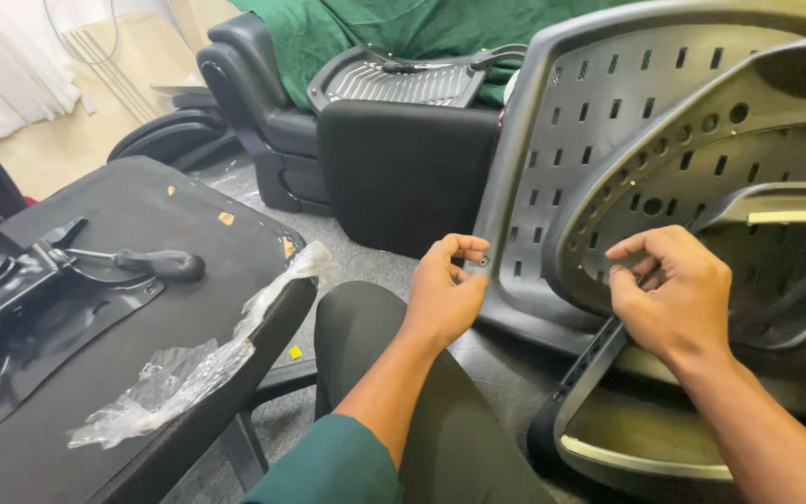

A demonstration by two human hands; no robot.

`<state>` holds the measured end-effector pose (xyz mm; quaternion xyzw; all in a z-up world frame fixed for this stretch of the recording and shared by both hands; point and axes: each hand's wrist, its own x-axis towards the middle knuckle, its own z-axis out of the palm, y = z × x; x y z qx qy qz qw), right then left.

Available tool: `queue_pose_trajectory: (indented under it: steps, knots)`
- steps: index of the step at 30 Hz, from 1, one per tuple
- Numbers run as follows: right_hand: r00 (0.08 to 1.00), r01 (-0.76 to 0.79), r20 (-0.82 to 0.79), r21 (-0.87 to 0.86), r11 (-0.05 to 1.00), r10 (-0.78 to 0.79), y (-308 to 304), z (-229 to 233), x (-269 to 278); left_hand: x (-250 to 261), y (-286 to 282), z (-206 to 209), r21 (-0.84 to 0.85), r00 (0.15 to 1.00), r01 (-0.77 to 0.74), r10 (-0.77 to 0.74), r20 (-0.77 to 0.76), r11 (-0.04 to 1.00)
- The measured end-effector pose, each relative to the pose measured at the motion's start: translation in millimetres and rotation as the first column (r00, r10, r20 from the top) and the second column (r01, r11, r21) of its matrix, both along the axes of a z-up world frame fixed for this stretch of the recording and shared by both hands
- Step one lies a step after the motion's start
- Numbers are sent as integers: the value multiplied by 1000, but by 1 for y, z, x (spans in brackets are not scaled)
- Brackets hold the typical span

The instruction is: The person uses a screwdriver to tighten screws on the underside of an office chair seat, securing the seat to its gas-lift mechanism. The person handles the chair, screws, and screwdriver throughout the clip.

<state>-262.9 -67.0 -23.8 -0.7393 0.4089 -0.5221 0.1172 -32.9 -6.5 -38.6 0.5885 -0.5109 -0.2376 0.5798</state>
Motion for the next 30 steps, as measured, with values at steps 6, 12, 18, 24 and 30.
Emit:
queue_pose_trajectory:
  steps: [6,12,18,24,30]
  knots:
    - [994,-109,-26,-19,994,109,3,7,34,22,7,18,-62,995,15,-21,-102,998]
    - [984,-173,-51,11,985,173,8,15,71,49,31,38,-128,996,-84,79,-42,988]
    - [952,-306,-35,-2,952,306,17,21,108,70,60,54,-195,978,-200,209,22,960]
    - [922,-384,-26,71,921,387,34,26,148,84,94,68,-188,950,-308,311,-14,933]
    - [877,-477,-40,33,878,478,51,40,188,100,120,83,-276,928,-350,371,26,895]
